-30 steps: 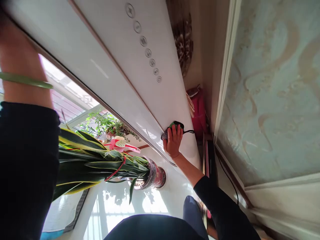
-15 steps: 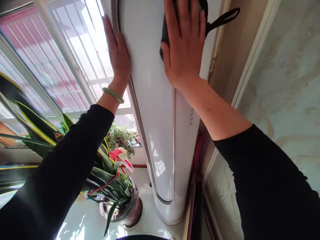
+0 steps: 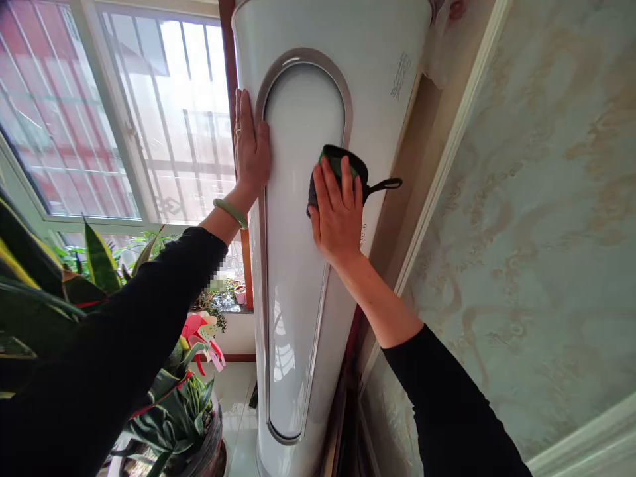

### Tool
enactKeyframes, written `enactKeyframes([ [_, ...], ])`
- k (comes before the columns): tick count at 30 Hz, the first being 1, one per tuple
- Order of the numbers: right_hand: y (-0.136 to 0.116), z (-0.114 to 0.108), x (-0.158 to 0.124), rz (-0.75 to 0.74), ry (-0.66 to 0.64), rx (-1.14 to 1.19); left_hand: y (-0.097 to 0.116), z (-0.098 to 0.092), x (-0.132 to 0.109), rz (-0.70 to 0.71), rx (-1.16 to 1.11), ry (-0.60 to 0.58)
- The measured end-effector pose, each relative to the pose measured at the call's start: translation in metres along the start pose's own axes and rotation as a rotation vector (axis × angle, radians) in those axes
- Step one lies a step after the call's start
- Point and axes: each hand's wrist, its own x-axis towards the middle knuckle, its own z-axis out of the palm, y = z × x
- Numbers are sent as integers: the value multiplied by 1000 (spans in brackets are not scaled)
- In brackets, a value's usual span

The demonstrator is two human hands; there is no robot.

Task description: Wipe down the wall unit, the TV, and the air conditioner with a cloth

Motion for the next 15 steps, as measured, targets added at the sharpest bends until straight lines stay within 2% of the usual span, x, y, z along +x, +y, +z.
enactKeyframes([
  [3, -7, 12, -64, -12, -76, 21, 14, -5, -6, -41, 43, 1],
  [5, -9, 11, -82, -33, -140, 20, 20, -6, -8, -58, 31, 2],
  [6, -9, 9, -82, -57, -166, 21, 21, -6, -8, -62, 26, -3],
  [9, -4, 0, -47, -147, -207, 38, 17, -3, -5, -60, 44, -11],
  [11, 1, -8, -2, -181, -207, 41, 11, 0, -2, -45, 77, -14],
  [15, 5, -27, 91, -149, -142, -49, 2, 6, 3, -32, 123, 5],
])
